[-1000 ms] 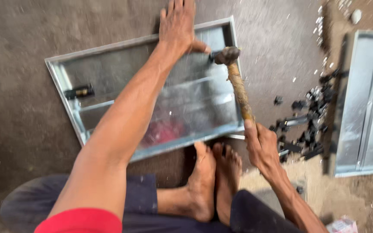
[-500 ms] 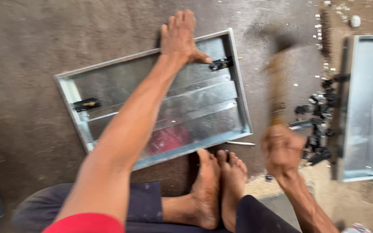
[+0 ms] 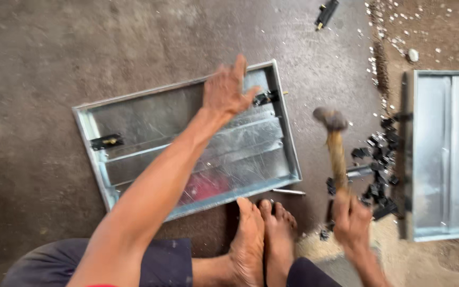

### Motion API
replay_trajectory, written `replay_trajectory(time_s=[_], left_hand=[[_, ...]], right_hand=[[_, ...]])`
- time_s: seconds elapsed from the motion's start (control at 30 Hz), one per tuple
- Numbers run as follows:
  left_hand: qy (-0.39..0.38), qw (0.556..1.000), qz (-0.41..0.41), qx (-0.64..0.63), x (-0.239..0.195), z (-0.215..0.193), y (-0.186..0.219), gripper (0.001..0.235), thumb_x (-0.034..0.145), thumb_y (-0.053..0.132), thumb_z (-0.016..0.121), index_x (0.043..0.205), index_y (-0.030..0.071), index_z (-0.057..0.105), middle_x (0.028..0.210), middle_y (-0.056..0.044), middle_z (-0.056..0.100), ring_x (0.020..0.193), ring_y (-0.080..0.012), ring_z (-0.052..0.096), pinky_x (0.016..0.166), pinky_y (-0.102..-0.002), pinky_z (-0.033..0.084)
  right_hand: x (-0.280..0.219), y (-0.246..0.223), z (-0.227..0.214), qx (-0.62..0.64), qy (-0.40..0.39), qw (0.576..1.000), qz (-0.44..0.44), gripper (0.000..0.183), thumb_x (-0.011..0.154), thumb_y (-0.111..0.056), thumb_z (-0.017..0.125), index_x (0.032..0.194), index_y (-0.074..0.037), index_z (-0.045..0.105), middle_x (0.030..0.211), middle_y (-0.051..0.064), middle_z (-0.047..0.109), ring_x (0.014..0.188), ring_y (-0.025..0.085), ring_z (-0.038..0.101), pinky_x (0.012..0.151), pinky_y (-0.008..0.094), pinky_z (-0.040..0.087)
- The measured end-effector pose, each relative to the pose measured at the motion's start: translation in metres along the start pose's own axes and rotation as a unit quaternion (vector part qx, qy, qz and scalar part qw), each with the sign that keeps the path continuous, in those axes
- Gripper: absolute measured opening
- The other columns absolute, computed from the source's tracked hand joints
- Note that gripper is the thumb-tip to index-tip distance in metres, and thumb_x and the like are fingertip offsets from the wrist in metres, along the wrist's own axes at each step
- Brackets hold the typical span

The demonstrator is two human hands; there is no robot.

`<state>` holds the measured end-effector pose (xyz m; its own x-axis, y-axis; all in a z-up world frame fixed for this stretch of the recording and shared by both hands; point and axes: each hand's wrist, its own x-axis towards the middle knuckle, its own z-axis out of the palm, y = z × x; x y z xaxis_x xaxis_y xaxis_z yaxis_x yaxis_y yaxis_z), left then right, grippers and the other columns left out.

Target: The person places small black plastic clips onto the edges of galvanized metal panels, using a hammer to secure them into place. They then stack the finished panels on the floor.

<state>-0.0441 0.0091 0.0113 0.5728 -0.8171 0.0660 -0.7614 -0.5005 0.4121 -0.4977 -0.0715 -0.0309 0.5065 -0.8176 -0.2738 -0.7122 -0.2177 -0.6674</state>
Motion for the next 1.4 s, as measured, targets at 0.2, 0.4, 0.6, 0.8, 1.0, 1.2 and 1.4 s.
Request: replay_trajectory(time_s=[0.2, 0.4, 0.6, 0.8, 1.0, 1.2, 1.4], left_hand=[[-0.037, 0.985, -0.071, -0.15, -0.011, 0.037, 0.038, 0.047, 0.09, 0.028, 0.065, 0.123, 0.005, 0.04, 0.06, -0.008, 0.059, 0.052, -0.0295, 0.065, 0.056, -0.05, 0.055], [0.014, 0.977, -0.142, -0.158, -0.02, 0.041, 0.027, 0.038, 0.094, 0.03, 0.063, 0.112, 0.005, 0.041, 0.064, -0.012, 0.065, 0.057, -0.0334, 0.07, 0.057, -0.051, 0.059], [0.027, 0.967, -0.181, -0.178, -0.054, 0.014, 0.022, 0.032, 0.098, 0.038, 0.066, 0.111, 0.01, 0.06, 0.077, -0.01, 0.065, 0.076, -0.0296, 0.07, 0.073, -0.048, 0.057], [0.146, 0.962, -0.111, -0.204, -0.079, 0.038, 0.003, 0.031, 0.088, 0.027, 0.076, 0.117, 0.018, 0.073, 0.103, -0.004, 0.065, 0.096, -0.0245, 0.068, 0.084, -0.04, 0.058], [0.187, 0.963, -0.089, -0.172, -0.073, 0.043, 0.009, 0.023, 0.088, 0.02, 0.077, 0.11, 0.02, 0.073, 0.096, -0.001, 0.067, 0.094, -0.021, 0.069, 0.083, -0.037, 0.058], [0.164, 0.968, -0.079, -0.173, -0.076, 0.043, 0.002, 0.028, 0.087, 0.011, 0.072, 0.114, 0.009, 0.066, 0.094, -0.005, 0.069, 0.086, -0.0206, 0.069, 0.078, -0.037, 0.058], [0.142, 0.977, -0.091, -0.132, -0.065, 0.037, 0.015, 0.042, 0.082, 0.024, 0.077, 0.115, 0.005, 0.061, 0.084, -0.01, 0.068, 0.079, -0.0243, 0.068, 0.07, -0.041, 0.057]], right_hand=[[0.054, -0.015, -0.034, -0.246, 0.099, 0.961, -0.081, 0.051, 0.111, -0.048, 0.055, 0.099, 0.0, 0.065, 0.077, 0.014, 0.062, 0.068, 0.024, 0.057, 0.06, 0.044, 0.049], [0.035, -0.092, 0.023, -0.14, 0.037, 0.927, -0.345, 0.034, 0.106, -0.028, 0.055, 0.128, -0.004, 0.063, 0.126, 0.018, 0.065, 0.123, 0.03, 0.058, 0.106, 0.047, 0.048], [0.061, -0.089, 0.029, -0.244, 0.192, 0.908, -0.281, 0.059, 0.097, -0.04, 0.066, 0.133, 0.007, 0.058, 0.125, 0.025, 0.059, 0.115, 0.036, 0.054, 0.097, 0.048, 0.043], [0.087, -0.06, -0.025, -0.309, 0.132, 0.923, -0.19, 0.046, 0.105, -0.04, 0.065, 0.125, 0.002, 0.065, 0.109, 0.019, 0.065, 0.094, 0.031, 0.061, 0.082, 0.048, 0.051], [0.084, -0.151, -0.039, 0.004, -0.042, 0.998, -0.039, 0.048, 0.107, -0.041, 0.054, 0.112, 0.006, 0.063, 0.079, 0.008, 0.06, 0.054, 0.018, 0.055, 0.04, 0.034, 0.045], [0.099, -0.249, -0.024, 0.059, -0.198, 0.978, -0.031, 0.04, 0.103, -0.03, 0.048, 0.128, -0.002, 0.062, 0.07, 0.005, 0.059, 0.048, 0.012, 0.05, 0.037, 0.03, 0.041], [0.096, -0.228, -0.049, 0.03, -0.207, 0.978, 0.03, 0.042, 0.102, -0.03, 0.052, 0.123, 0.003, 0.067, 0.072, 0.008, 0.062, 0.049, 0.013, 0.05, 0.039, 0.031, 0.041]])
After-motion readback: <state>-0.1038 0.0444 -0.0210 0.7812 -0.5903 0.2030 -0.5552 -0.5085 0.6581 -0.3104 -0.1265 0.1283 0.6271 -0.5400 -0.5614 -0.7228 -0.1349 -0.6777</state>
